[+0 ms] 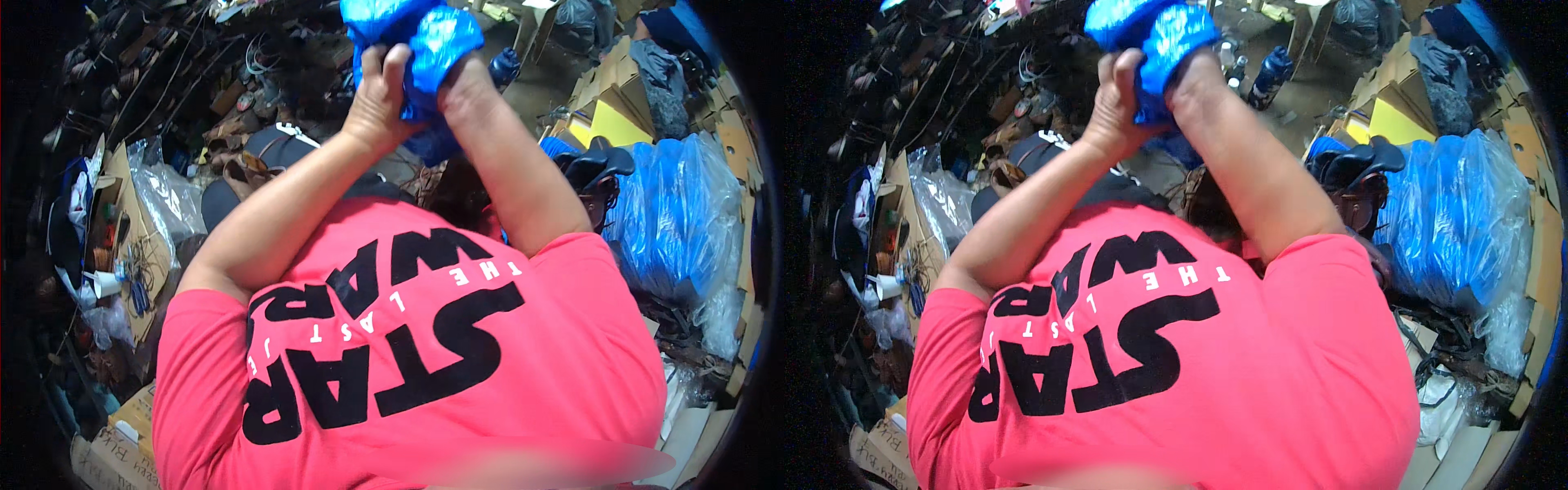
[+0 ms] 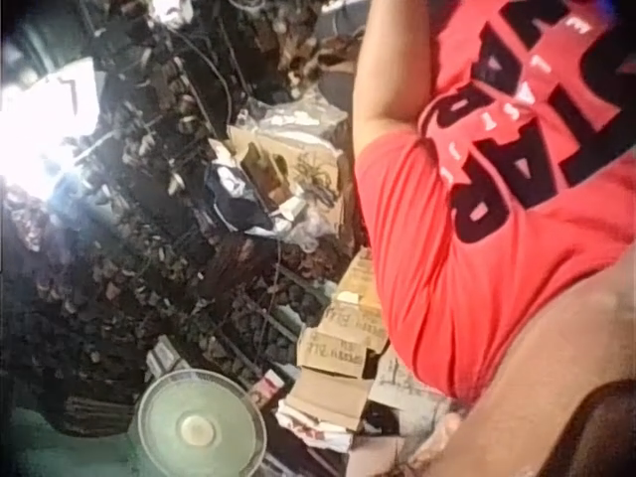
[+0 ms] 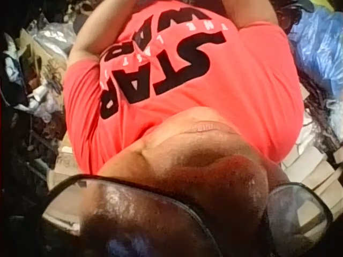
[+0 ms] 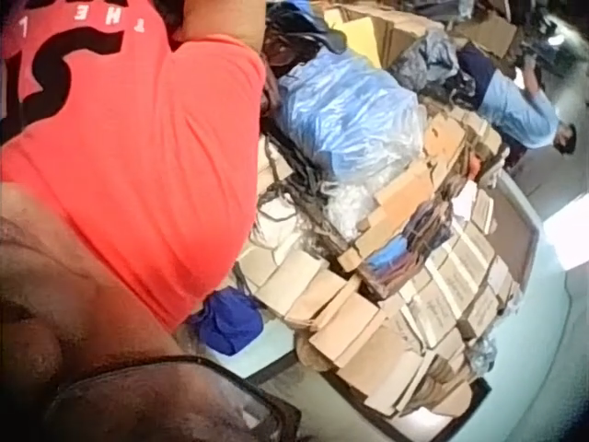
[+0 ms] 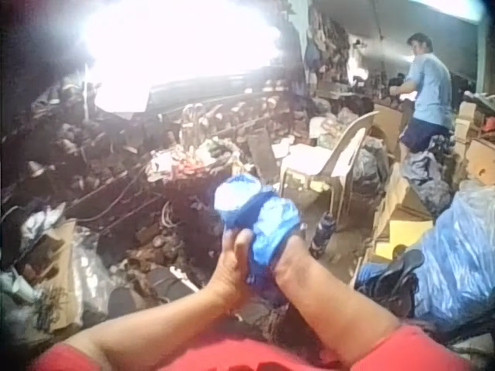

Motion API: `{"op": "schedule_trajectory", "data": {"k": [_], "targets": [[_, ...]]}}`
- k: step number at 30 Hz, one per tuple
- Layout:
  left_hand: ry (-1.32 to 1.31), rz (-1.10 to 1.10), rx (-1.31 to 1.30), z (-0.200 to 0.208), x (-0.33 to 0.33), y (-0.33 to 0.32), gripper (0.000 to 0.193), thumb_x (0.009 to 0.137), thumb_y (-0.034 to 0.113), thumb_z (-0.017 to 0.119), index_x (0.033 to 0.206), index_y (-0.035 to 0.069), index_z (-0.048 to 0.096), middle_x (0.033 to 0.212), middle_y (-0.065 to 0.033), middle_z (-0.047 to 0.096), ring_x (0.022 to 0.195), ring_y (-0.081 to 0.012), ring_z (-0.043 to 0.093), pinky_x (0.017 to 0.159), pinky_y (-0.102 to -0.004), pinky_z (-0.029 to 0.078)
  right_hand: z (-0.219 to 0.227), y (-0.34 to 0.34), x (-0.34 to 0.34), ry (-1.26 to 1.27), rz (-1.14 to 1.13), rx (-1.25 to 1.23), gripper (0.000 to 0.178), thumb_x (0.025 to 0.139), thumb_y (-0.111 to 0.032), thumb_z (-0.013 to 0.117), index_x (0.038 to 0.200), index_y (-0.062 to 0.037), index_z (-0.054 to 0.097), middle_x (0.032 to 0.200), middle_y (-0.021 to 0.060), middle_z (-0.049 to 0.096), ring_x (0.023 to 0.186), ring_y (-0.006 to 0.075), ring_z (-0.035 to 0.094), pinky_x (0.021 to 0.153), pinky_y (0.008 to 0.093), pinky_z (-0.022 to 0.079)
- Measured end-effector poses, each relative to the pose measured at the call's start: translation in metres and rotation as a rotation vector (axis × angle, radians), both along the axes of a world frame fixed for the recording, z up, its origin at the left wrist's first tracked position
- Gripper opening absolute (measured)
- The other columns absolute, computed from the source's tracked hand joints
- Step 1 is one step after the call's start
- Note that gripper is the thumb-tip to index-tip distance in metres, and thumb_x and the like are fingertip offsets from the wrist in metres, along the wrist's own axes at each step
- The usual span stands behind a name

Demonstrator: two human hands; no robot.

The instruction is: Stitching the upper parts of a leather shoe by hand with needle and thread.

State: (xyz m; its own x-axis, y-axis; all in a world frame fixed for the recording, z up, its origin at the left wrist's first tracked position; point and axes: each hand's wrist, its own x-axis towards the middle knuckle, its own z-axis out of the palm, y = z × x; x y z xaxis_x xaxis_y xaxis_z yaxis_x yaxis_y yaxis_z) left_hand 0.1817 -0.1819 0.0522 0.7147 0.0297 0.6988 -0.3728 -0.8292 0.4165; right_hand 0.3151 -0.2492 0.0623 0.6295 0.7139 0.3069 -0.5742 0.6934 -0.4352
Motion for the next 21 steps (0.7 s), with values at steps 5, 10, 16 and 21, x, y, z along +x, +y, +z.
{"op": "schedule_trajectory", "data": {"k": [5, 10, 16, 21], "targets": [[-0.289, 0.025, 0.146, 0.041, 0.011, 0.019, 0.035, 0.065, 0.006, 0.066, 0.099, 0.006, 0.058, 0.088, -0.0065, 0.058, 0.085, -0.0172, 0.055, 0.077, -0.0336, 0.044, 0.075, -0.044, -0.039, -0.202, 0.107, -0.331, 0.029, 0.089, -0.028, 0.054, 0.105, -0.0046, 0.06, 0.101, 0.0048, 0.063, 0.09, 0.017, 0.059, 0.08, 0.0323, 0.047], [-0.218, -0.395, -0.514, 0.07, 0.021, 0.033, 0.047, 0.075, -0.002, 0.066, 0.119, 0.007, 0.051, 0.104, -0.0067, 0.059, 0.097, -0.0181, 0.056, 0.086, -0.0343, 0.048, 0.119, -0.114, -0.027, -0.929, -0.353, -1.001, 0.07, 0.077, -0.026, 0.072, 0.134, -0.0018, 0.039, 0.111, 0.0113, 0.058, 0.087, 0.0154, 0.059, 0.076, 0.0272, 0.048], [0.135, -0.216, -0.753, 0.055, 0.021, 0.022, 0.063, 0.066, 0.006, 0.079, 0.121, 0.005, 0.048, 0.109, -0.0079, 0.06, 0.101, -0.0251, 0.058, 0.092, -0.0364, 0.044, 0.056, -0.101, -0.049, -1.013, -0.316, -1.124, 0.074, 0.064, -0.033, 0.081, 0.126, -0.0068, 0.05, 0.117, 0.007, 0.059, 0.107, 0.0196, 0.055, 0.096, 0.0345, 0.043], [0.74, -0.666, -1.466, 0.034, -0.003, 0.021, 0.05, 0.08, 0.01, 0.07, 0.125, 0.004, 0.051, 0.119, -0.0092, 0.058, 0.109, -0.0214, 0.056, 0.096, -0.0371, 0.043, 0.0, -0.058, -0.048, -0.923, -0.658, -0.809, 0.079, 0.053, -0.019, 0.088, 0.121, -0.0064, 0.051, 0.11, 0.0062, 0.061, 0.103, 0.0179, 0.055, 0.093, 0.0317, 0.044]]}}
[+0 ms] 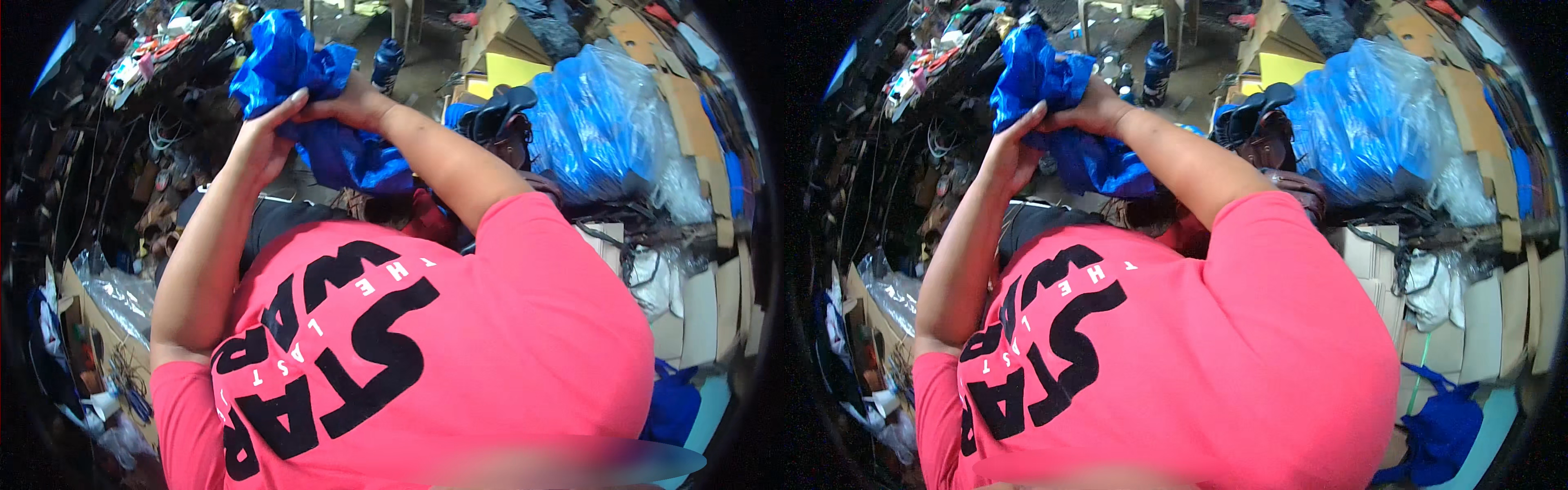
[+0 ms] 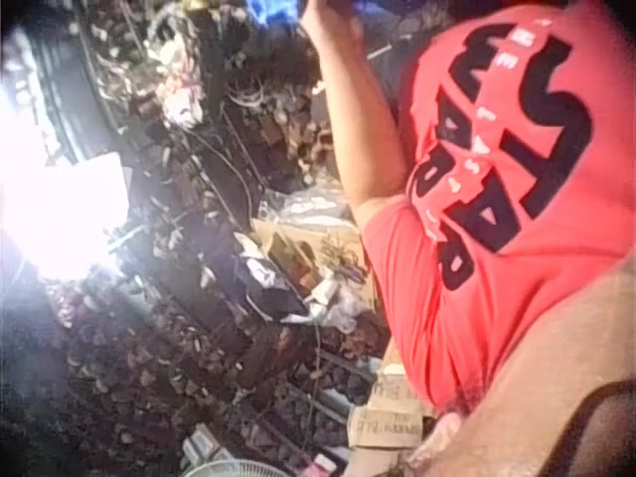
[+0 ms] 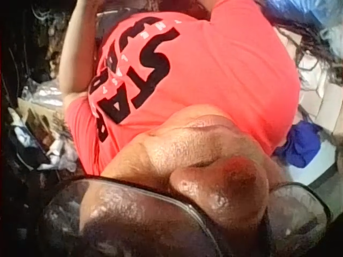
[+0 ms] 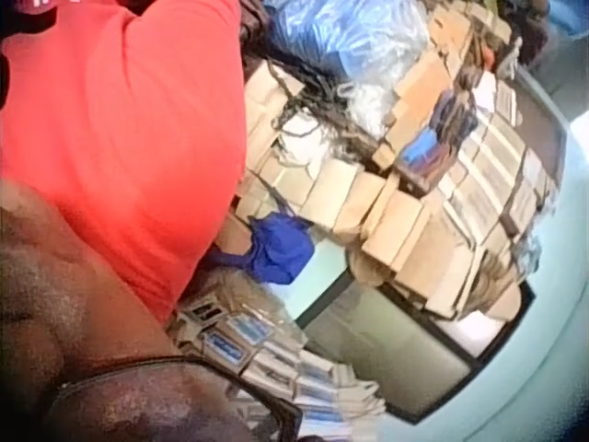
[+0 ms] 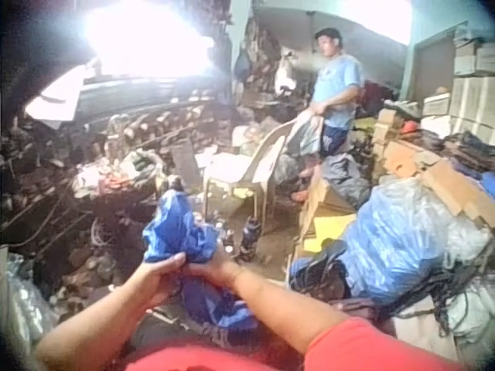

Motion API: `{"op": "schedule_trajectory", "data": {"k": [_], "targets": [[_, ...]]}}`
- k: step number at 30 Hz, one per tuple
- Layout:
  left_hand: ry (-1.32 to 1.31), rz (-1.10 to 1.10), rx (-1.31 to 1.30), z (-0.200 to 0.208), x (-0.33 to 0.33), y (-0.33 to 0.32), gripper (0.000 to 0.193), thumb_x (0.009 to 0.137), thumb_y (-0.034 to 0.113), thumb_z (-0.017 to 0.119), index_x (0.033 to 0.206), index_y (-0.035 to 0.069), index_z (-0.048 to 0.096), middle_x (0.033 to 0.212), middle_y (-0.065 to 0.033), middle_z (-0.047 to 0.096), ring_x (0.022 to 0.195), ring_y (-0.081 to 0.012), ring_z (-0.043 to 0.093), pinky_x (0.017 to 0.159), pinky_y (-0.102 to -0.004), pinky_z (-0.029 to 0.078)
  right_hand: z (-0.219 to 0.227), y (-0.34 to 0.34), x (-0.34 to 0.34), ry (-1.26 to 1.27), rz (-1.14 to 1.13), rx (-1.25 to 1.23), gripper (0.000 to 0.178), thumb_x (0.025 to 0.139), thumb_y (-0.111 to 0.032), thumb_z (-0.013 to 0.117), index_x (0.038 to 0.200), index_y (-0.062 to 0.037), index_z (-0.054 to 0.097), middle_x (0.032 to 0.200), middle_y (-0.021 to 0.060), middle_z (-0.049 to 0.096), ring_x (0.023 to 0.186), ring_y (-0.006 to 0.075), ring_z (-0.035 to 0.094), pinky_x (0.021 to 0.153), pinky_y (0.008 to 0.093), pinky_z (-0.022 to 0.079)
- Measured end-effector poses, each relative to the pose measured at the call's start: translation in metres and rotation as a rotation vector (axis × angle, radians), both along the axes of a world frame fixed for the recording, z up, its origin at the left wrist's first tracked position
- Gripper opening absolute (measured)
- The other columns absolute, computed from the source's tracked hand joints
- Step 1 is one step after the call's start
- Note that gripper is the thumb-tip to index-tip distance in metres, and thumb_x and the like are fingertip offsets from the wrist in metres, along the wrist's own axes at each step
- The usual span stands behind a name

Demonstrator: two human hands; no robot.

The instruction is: Stitching the upper parts of a leather shoe by hand with needle and thread.

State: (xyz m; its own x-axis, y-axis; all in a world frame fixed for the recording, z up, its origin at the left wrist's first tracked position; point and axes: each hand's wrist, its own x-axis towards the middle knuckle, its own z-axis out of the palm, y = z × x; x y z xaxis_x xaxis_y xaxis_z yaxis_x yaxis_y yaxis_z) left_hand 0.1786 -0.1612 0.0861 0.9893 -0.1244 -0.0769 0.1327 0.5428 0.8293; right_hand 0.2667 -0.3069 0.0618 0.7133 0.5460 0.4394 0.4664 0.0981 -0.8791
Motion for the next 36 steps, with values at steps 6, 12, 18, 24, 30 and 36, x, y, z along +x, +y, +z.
{"op": "schedule_trajectory", "data": {"k": [6, 12, 18, 24, 30, 36], "targets": [[-0.241, -0.079, 0.139, 0.026, -0.021, 0.02, 0.067, 0.077, 0.018, 0.074, 0.135, 0.007, 0.041, 0.139, -0.0092, 0.042, 0.123, -0.0223, 0.044, 0.101, -0.0364, 0.036, 0.076, -0.024, 0.02, -0.277, -0.208, -0.347, 0.027, 0.073, -0.014, 0.07, 0.099, -0.0076, 0.068, 0.099, 0.0059, 0.067, 0.089, 0.0134, 0.061, 0.083, 0.033, 0.049], [-0.222, 0.072, 0.551, 0.006, -0.041, 0.119, 0.043, 0.083, 0.024, 0.069, 0.121, 0.007, 0.057, 0.115, -0.0034, 0.06, 0.104, -0.0103, 0.055, 0.093, -0.0253, 0.041, 0.219, -0.173, 0.089, 0.266, -0.467, -0.368, 0.052, 0.08, -0.043, 0.066, 0.119, -0.0109, 0.061, 0.117, 0.01, 0.061, 0.108, 0.0199, 0.056, 0.099, 0.0337, 0.04], [-0.29, 0.279, 0.476, -0.005, -0.046, 0.163, 0.026, 0.086, 0.018, 0.065, 0.108, 0.004, 0.062, 0.098, -0.0005, 0.062, 0.092, -0.0063, 0.055, 0.085, -0.0212, 0.042, 0.318, -0.416, 0.026, 0.364, -0.479, -0.761, 0.053, 0.08, -0.045, 0.066, 0.121, -0.0109, 0.059, 0.119, 0.0099, 0.06, 0.108, 0.0198, 0.056, 0.099, 0.0344, 0.04], [-0.239, 0.268, 0.481, -0.004, -0.056, 0.161, 0.021, 0.084, 0.014, 0.066, 0.103, 0.005, 0.064, 0.093, 0.001, 0.062, 0.085, -0.0055, 0.054, 0.078, -0.0212, 0.043, 0.224, -0.401, -0.07, 0.608, -0.473, -1.06, 0.055, 0.08, -0.046, 0.066, 0.122, -0.0109, 0.058, 0.12, 0.0097, 0.06, 0.109, 0.0197, 0.055, 0.099, 0.035, 0.04], [-0.274, 0.308, 0.471, -0.004, -0.055, 0.163, 0.02, 0.085, 0.017, 0.066, 0.101, 0.005, 0.064, 0.088, 0.0029, 0.061, 0.08, -0.0038, 0.051, 0.073, -0.0192, 0.041, 0.12, -0.24, -0.158, 0.835, -0.581, -1.31, 0.057, 0.08, -0.047, 0.066, 0.123, -0.0109, 0.057, 0.122, 0.0095, 0.059, 0.11, 0.0196, 0.055, 0.099, 0.0356, 0.039], [-0.305, 0.309, 0.465, 0.013, -0.059, 0.146, 0.019, 0.085, 0.015, 0.066, 0.1, 0.004, 0.064, 0.088, 0.0013, 0.062, 0.08, -0.0046, 0.054, 0.075, -0.0198, 0.043, 0.083, -0.171, -0.147, 1.063, -0.577, -1.583, 0.059, 0.08, -0.048, 0.066, 0.124, -0.0109, 0.056, 0.123, 0.0093, 0.058, 0.11, 0.0194, 0.054, 0.099, 0.0362, 0.039]]}}
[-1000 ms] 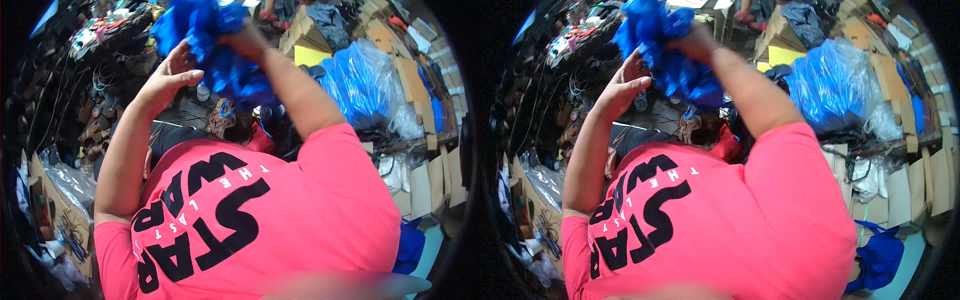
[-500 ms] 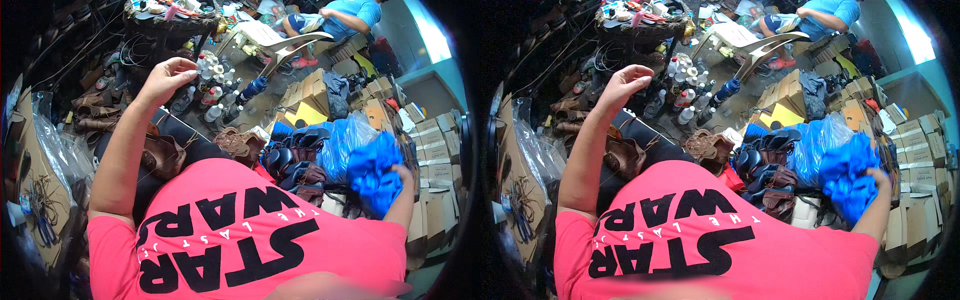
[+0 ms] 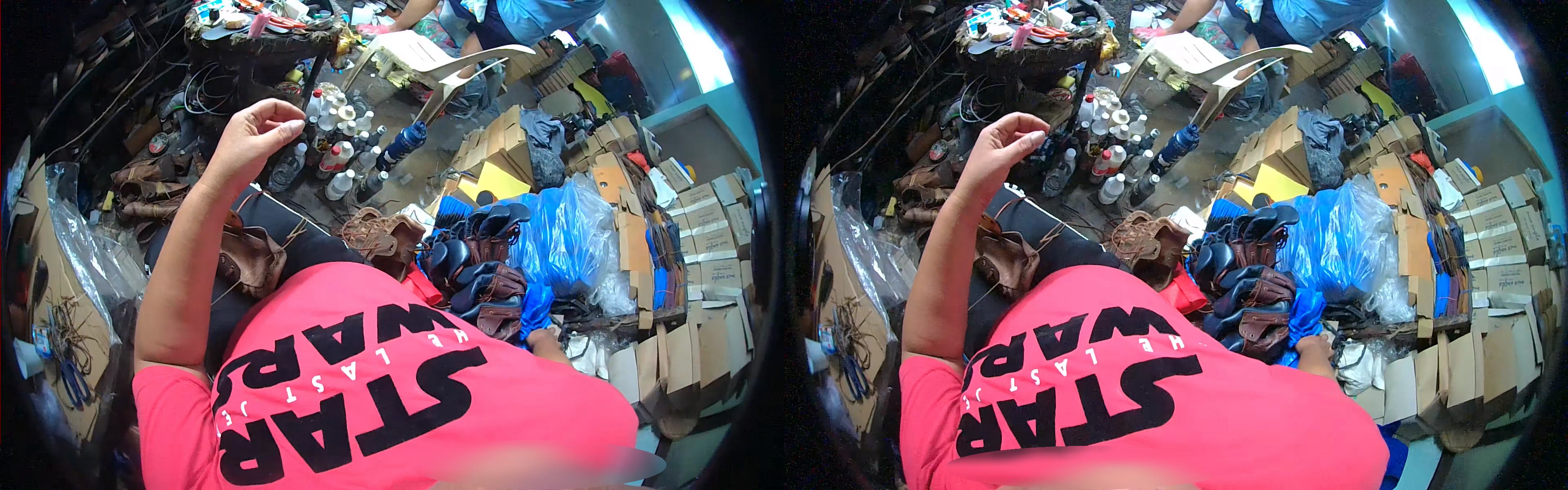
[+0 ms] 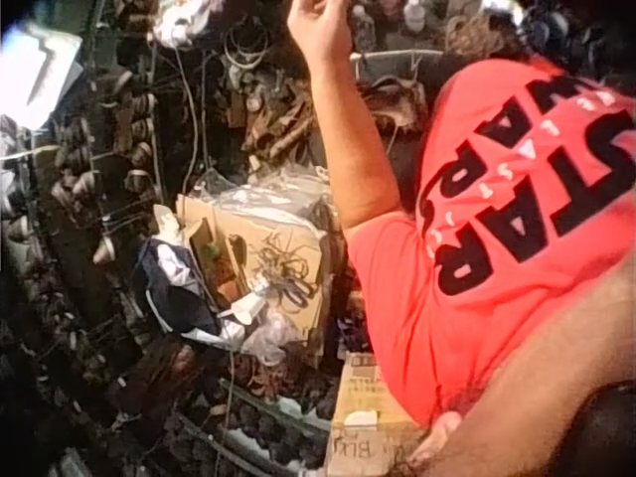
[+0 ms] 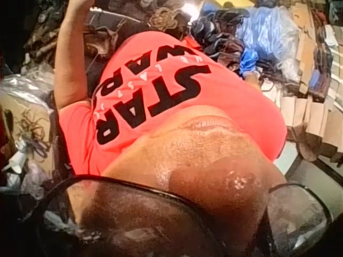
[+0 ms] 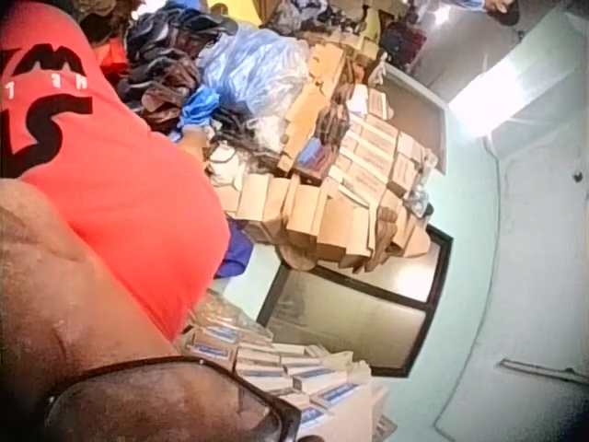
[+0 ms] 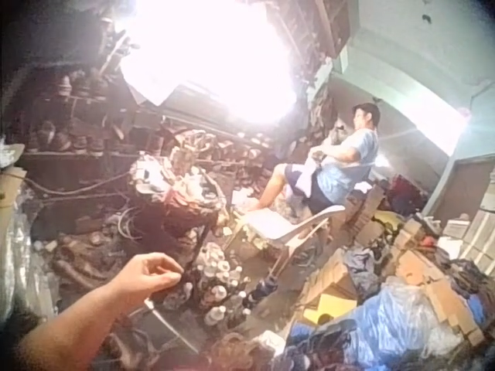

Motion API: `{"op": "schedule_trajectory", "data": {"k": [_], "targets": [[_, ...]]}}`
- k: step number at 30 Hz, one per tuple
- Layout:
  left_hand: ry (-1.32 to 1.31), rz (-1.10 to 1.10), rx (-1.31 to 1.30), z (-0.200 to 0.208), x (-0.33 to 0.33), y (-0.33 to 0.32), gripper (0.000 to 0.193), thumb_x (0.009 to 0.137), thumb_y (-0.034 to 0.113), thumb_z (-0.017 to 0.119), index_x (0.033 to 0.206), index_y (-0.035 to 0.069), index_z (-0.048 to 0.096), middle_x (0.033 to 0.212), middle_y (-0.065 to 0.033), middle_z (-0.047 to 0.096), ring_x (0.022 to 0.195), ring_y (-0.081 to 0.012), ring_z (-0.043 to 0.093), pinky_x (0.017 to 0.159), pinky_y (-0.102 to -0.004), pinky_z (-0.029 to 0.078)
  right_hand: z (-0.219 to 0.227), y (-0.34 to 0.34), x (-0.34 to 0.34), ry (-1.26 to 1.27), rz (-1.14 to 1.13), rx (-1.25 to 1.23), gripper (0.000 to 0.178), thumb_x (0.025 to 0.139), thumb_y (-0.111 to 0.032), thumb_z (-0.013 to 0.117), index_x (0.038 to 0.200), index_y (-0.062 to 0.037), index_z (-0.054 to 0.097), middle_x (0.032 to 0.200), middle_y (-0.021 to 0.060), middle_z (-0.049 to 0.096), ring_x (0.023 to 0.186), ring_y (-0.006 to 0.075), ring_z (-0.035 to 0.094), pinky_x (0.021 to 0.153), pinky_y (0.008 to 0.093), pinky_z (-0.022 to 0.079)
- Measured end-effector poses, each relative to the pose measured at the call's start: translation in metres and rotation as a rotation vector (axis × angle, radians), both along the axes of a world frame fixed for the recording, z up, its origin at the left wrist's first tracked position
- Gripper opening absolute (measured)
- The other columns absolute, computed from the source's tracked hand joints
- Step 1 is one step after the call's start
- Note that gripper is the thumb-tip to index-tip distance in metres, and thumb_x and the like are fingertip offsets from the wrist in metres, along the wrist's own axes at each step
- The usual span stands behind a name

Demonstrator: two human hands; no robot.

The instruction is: Stitching the upper parts of a leather shoe by hand with needle and thread.

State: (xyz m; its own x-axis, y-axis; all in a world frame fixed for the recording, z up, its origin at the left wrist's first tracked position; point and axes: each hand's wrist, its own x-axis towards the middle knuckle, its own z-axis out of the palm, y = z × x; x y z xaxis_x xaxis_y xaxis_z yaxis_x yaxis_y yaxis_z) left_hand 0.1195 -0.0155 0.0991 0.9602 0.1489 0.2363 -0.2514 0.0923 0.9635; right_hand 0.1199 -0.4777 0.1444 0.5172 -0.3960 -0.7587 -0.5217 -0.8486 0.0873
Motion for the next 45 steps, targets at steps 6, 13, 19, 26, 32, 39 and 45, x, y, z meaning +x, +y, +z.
{"op": "schedule_trajectory", "data": {"k": [6, 13, 19, 26, 32, 39, 45], "targets": [[0.001, 0.089, 0.029, -0.003, -0.024, 0.014, 0.019, 0.086, 0.016, 0.064, 0.102, 0.005, 0.063, 0.088, 0.0032, 0.061, 0.081, -0.0029, 0.053, 0.074, -0.0188, 0.042, 0.026, -0.103, -0.029, 0.25, -0.027, -0.268, 0.061, 0.08, -0.049, 0.066, 0.125, -0.0109, 0.055, 0.124, 0.0092, 0.057, 0.111, 0.0193, 0.054, 0.099, 0.0368, 0.039], [-0.041, 0.243, 0.055, -0.005, -0.041, 0.051, 0.018, 0.087, 0.016, 0.062, 0.103, 0.007, 0.065, 0.092, 0.0032, 0.061, 0.083, -0.0036, 0.052, 0.077, -0.0193, 0.041, 0.078, -0.199, 0.018, 0.544, -0.135, -0.543, 0.063, 0.08, -0.051, 0.066, 0.127, -0.0109, 0.054, 0.126, 0.009, 0.056, 0.111, 0.0192, 0.053, 0.099, 0.0376, 0.039], [-0.195, 0.621, 0.221, -0.014, -0.076, 0.109, 0.02, 0.084, 0.02, 0.067, 0.099, 0.006, 0.068, 0.088, 0.0009, 0.064, 0.083, -0.006, 0.056, 0.076, -0.0217, 0.043, 0.132, -0.055, 0.118, 0.209, 0.201, -0.398, 0.04, 0.077, -0.037, 0.074, 0.101, -0.0055, 0.067, 0.095, 0.0103, 0.069, 0.084, 0.0231, 0.066, 0.077, 0.0387, 0.05], [-0.066, 0.995, 0.12, -0.05, -0.134, 0.133, 0.028, 0.089, 0.025, 0.062, 0.074, 0.002, 0.062, 0.072, -0.0043, 0.064, 0.065, -0.0098, 0.056, 0.062, -0.0286, 0.045, 0.013, 0.215, 0.15, -0.436, 1.227, 0.752, 0.022, 0.088, -0.013, 0.063, 0.107, -0.0034, 0.065, 0.097, 0.003, 0.063, 0.09, 0.0096, 0.057, 0.081, 0.024, 0.046], [0.239, 0.926, 0.635, -0.088, -0.175, 0.092, 0.019, 0.081, 0.021, 0.069, 0.092, 0.005, 0.068, 0.088, -0.0045, 0.065, 0.082, -0.0137, 0.06, 0.076, -0.0274, 0.048, -0.035, 0.368, 0.068, -0.26, 1.78, 1.052, 0.023, 0.078, -0.013, 0.07, 0.1, -0.0084, 0.067, 0.082, 0.0081, 0.059, 0.07, 0.0188, 0.058, 0.066, 0.0295, 0.047], [0.335, 0.386, 1.092, -0.085, -0.18, -0.001, 0.063, 0.056, 0.026, 0.082, 0.113, 0.014, 0.056, 0.107, -0.0057, 0.058, 0.112, -0.0223, 0.05, 0.093, -0.0423, 0.031, -0.063, 0.354, 0.048, -0.174, 1.829, 0.842, 0.031, 0.071, -0.02, 0.076, 0.096, -0.0054, 0.064, 0.075, 0.0151, 0.062, 0.068, 0.0262, 0.061, 0.063, 0.0354, 0.048], [0.262, 0.537, 1.148, -0.093, -0.19, -0.01, 0.047, 0.054, 0.028, 0.081, 0.089, 0.012, 0.054, 0.101, -0.0063, 0.058, 0.108, -0.0216, 0.052, 0.092, -0.0408, 0.033, -0.101, 0.335, 0.053, 0.294, 1.242, 1.159, 0.025, 0.081, -0.011, 0.069, 0.102, 0.0007, 0.063, 0.076, 0.001, 0.061, 0.073, 0.007, 0.052, 0.066, 0.026, 0.045]]}}
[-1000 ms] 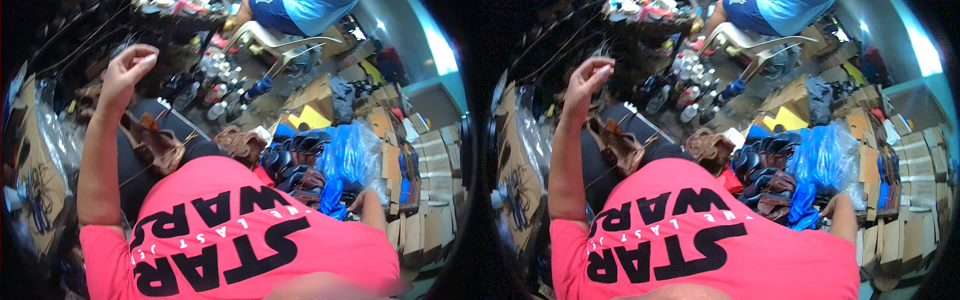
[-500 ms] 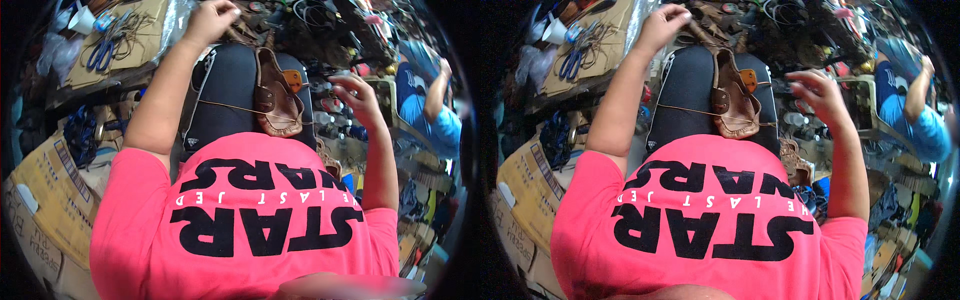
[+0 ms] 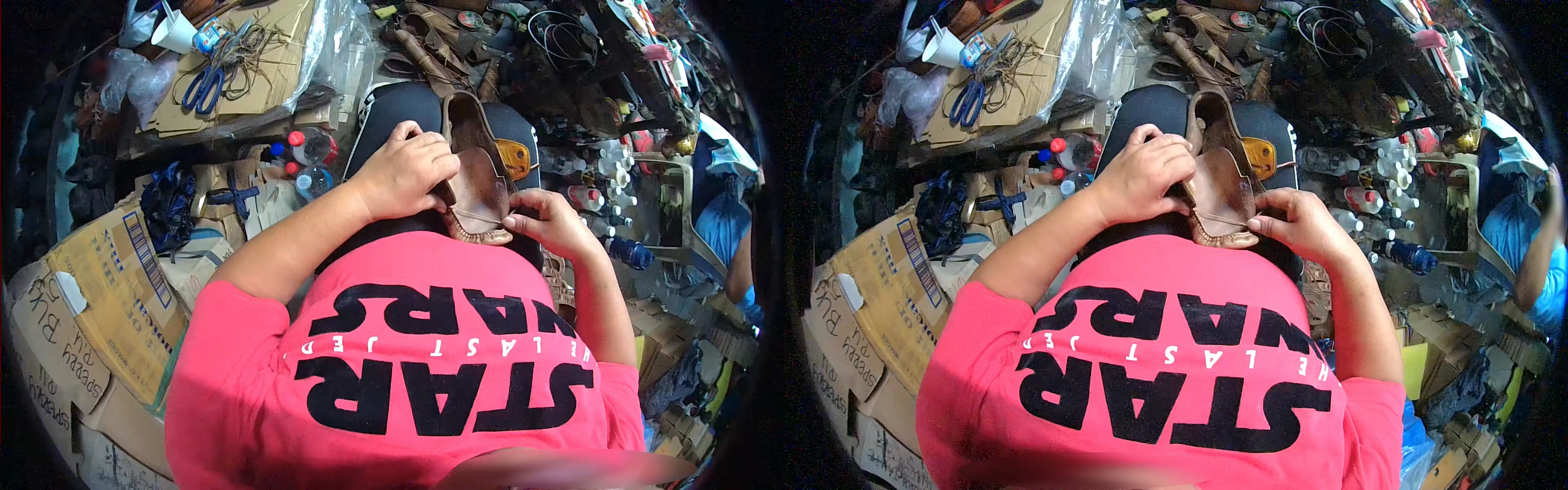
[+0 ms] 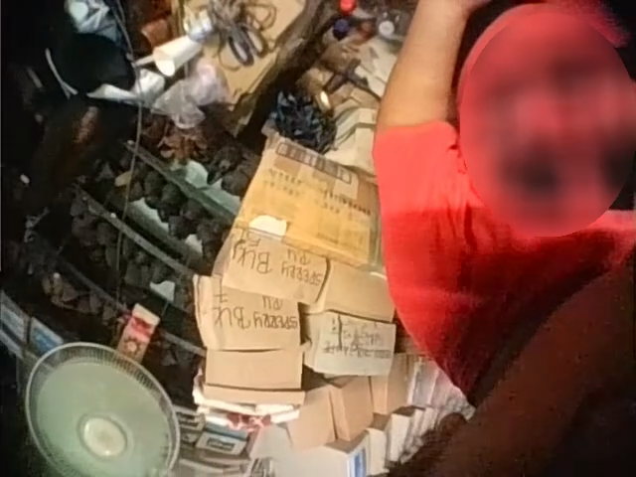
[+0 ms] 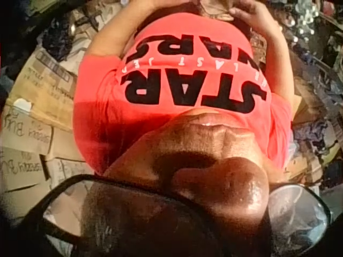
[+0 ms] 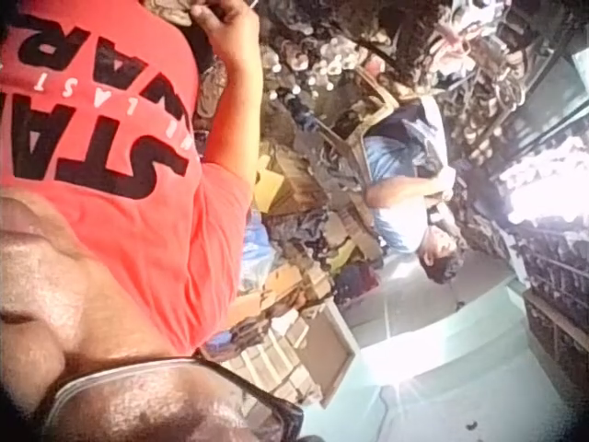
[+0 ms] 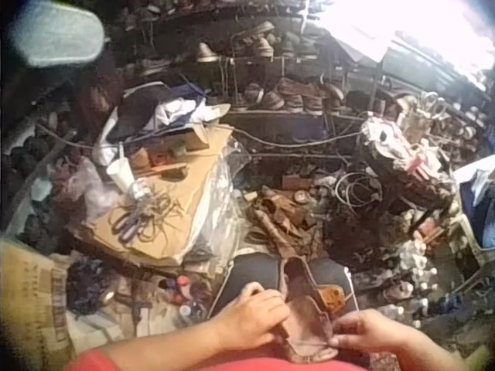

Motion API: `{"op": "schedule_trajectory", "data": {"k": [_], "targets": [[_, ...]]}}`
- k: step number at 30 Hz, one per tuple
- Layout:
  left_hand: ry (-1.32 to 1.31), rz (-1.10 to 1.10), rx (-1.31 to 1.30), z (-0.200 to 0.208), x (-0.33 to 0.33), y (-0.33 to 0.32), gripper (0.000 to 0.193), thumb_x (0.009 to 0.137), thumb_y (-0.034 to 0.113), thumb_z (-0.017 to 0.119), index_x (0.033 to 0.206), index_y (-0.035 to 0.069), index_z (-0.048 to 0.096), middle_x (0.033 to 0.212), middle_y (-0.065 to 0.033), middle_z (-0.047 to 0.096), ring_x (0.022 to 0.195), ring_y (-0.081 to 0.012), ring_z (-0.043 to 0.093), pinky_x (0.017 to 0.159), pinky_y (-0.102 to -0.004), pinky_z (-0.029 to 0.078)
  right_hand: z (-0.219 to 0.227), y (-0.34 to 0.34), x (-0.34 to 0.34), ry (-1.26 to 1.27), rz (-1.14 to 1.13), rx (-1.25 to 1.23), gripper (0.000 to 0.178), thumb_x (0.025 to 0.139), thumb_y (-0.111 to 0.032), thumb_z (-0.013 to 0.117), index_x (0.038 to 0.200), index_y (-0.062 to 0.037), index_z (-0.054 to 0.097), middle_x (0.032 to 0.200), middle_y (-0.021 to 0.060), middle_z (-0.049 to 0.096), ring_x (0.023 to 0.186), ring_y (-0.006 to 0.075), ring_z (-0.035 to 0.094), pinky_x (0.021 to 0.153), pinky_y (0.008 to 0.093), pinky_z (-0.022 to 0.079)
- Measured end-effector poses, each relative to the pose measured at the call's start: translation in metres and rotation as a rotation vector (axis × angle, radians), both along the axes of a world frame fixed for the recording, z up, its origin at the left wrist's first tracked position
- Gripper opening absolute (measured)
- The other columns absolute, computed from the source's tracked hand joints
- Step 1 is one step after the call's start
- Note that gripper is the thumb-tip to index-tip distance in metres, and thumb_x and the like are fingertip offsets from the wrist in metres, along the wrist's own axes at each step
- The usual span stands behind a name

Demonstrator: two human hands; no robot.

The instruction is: Stitching the upper parts of a leather shoe by hand with needle and thread.

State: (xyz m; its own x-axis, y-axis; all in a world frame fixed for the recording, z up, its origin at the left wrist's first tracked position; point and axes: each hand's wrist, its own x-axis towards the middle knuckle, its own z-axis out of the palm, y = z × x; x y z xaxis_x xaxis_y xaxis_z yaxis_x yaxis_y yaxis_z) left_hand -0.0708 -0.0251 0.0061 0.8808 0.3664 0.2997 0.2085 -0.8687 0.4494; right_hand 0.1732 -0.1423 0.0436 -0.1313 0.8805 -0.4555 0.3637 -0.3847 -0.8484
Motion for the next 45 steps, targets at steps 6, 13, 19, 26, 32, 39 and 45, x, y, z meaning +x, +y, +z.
{"op": "schedule_trajectory", "data": {"k": [6, 13, 19, 26, 32, 39, 45], "targets": [[0.039, 0.075, 0.092, 0.001, 0.0, -0.011, 0.046, 0.058, 0.029, 0.079, 0.093, 0.01, 0.057, 0.099, -0.0058, 0.058, 0.107, -0.0219, 0.053, 0.092, -0.0414, 0.034, 0.011, 0.009, -0.002, -0.386, 0.258, 0.064, 0.019, 0.081, -0.016, 0.067, 0.084, 0.0019, 0.062, 0.074, 0.0117, 0.056, 0.069, 0.019, 0.055, 0.064, 0.032, 0.044], [0.033, -0.096, -0.167, 0.0, 0.02, -0.026, 0.043, 0.071, 0.021, 0.073, 0.109, 0.01, 0.057, 0.117, -0.0082, 0.057, 0.114, -0.0278, 0.051, 0.096, -0.0409, 0.04, 0.007, -0.03, 0.034, -0.274, 0.085, 0.044, 0.025, 0.083, -0.017, 0.065, 0.074, 0.0022, 0.051, 0.074, 0.0096, 0.048, 0.071, 0.0195, 0.047, 0.066, 0.033, 0.04], [-0.108, -0.309, -0.487, -0.007, 0.048, -0.033, 0.047, 0.076, 0.015, 0.07, 0.121, 0.01, 0.056, 0.129, -0.011, 0.052, 0.127, -0.0324, 0.041, 0.105, -0.0407, 0.036, -0.006, -0.076, 0.075, -0.084, -0.078, -0.035, 0.028, 0.083, -0.022, 0.066, 0.072, -0.0015, 0.051, 0.074, 0.0034, 0.047, 0.075, 0.015, 0.045, 0.068, 0.0288, 0.037], [-0.076, -0.375, -0.539, -0.007, 0.068, -0.037, 0.049, 0.076, 0.012, 0.069, 0.123, 0.011, 0.055, 0.132, -0.0103, 0.051, 0.129, -0.0321, 0.039, 0.106, -0.0409, 0.035, -0.017, -0.106, 0.085, 0.038, -0.2, 0.008, 0.028, 0.082, -0.024, 0.067, 0.07, -0.0034, 0.054, 0.074, 0.0011, 0.048, 0.073, 0.0121, 0.045, 0.064, 0.0271, 0.036], [-0.091, -0.385, -0.499, -0.007, 0.075, -0.034, 0.048, 0.076, 0.011, 0.068, 0.122, 0.011, 0.055, 0.129, -0.0105, 0.053, 0.126, -0.0323, 0.043, 0.104, -0.0415, 0.036, -0.018, -0.106, 0.087, 0.09, -0.262, -0.035, 0.026, 0.082, -0.022, 0.067, 0.068, -0.0039, 0.054, 0.07, 0.0001, 0.048, 0.07, 0.0107, 0.045, 0.062, 0.0259, 0.035], [-0.098, -0.381, -0.505, -0.011, 0.075, -0.032, 0.047, 0.075, 0.011, 0.068, 0.12, 0.01, 0.055, 0.127, -0.0112, 0.053, 0.124, -0.0319, 0.045, 0.105, -0.0413, 0.036, -0.016, -0.1, 0.092, 0.144, -0.268, -0.119, 0.025, 0.078, -0.02, 0.071, 0.068, -0.004, 0.054, 0.072, -0.0016, 0.046, 0.07, 0.0086, 0.046, 0.062, 0.0239, 0.037], [-0.113, -0.335, -0.381, -0.011, 0.071, -0.032, 0.042, 0.073, 0.011, 0.07, 0.113, 0.009, 0.058, 0.119, -0.0088, 0.059, 0.119, -0.0286, 0.05, 0.098, -0.0385, 0.042, -0.017, -0.097, 0.092, 0.131, -0.263, -0.113, 0.024, 0.075, -0.018, 0.073, 0.07, -0.0041, 0.055, 0.076, -0.0021, 0.047, 0.072, 0.0086, 0.046, 0.064, 0.0237, 0.037]]}}
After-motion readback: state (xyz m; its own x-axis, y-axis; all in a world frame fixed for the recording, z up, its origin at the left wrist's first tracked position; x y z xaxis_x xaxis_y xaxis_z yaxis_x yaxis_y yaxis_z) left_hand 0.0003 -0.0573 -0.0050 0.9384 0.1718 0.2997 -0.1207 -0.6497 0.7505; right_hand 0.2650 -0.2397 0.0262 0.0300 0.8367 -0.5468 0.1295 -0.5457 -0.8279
